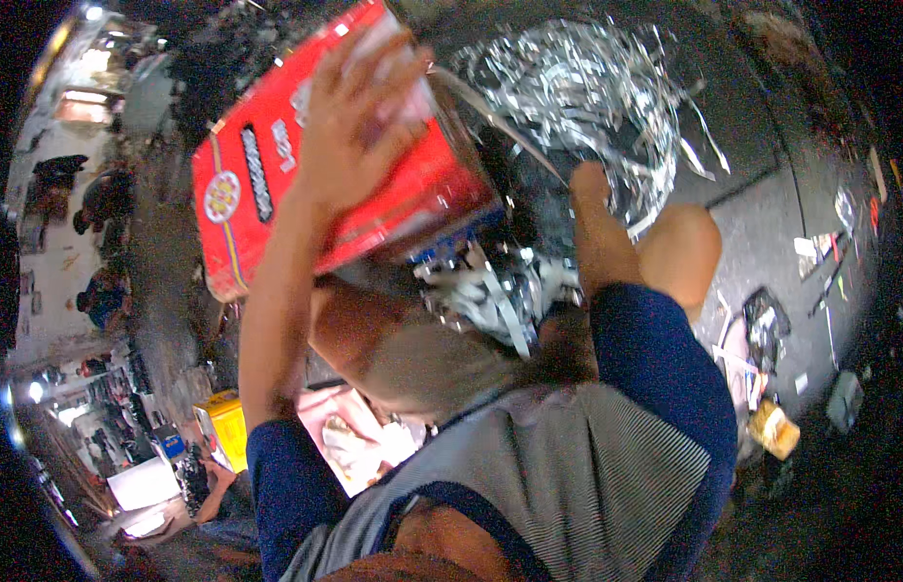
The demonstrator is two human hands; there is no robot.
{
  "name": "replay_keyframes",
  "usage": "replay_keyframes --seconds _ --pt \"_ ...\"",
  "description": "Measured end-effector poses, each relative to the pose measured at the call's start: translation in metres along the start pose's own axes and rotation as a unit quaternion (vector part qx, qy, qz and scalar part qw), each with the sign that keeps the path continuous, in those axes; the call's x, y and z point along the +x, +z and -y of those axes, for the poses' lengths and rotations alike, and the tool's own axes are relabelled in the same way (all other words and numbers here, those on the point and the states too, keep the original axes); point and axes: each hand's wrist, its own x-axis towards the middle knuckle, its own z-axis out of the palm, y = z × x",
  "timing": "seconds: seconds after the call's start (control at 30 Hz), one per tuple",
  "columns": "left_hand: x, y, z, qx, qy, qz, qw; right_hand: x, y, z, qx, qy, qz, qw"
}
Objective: The person sits on the floor and wraps a red rectangular package with white tape. They repeatedly pull tape from a roll, press it onto the package, and tear off pieces to secure the package.
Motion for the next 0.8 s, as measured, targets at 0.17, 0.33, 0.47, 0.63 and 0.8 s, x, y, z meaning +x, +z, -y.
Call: replay_keyframes --seconds 0.17,0.33,0.47,0.63,0.8 --pt "-0.009 -0.021 -0.008 0.063 -0.045 0.083 0.993 -0.007 -0.01 0.039 0.147 0.052 0.057 0.986" --pt "0.005 -0.006 -0.023 -0.117 -0.073 0.067 0.988 0.074 -0.022 -0.026 0.483 0.096 0.008 0.87" --pt "-0.01 -0.011 -0.01 -0.086 -0.093 0.074 0.989 0.032 -0.047 0.062 0.365 0.198 -0.083 0.906" --pt "-0.001 -0.013 -0.019 -0.079 -0.089 0.075 0.99 -0.092 -0.042 0.062 -0.131 -0.225 0.348 0.901" --pt "-0.027 0.001 -0.029 -0.095 -0.073 -0.013 0.993 -0.198 -0.057 0.08 -0.27 -0.389 0.299 0.828"
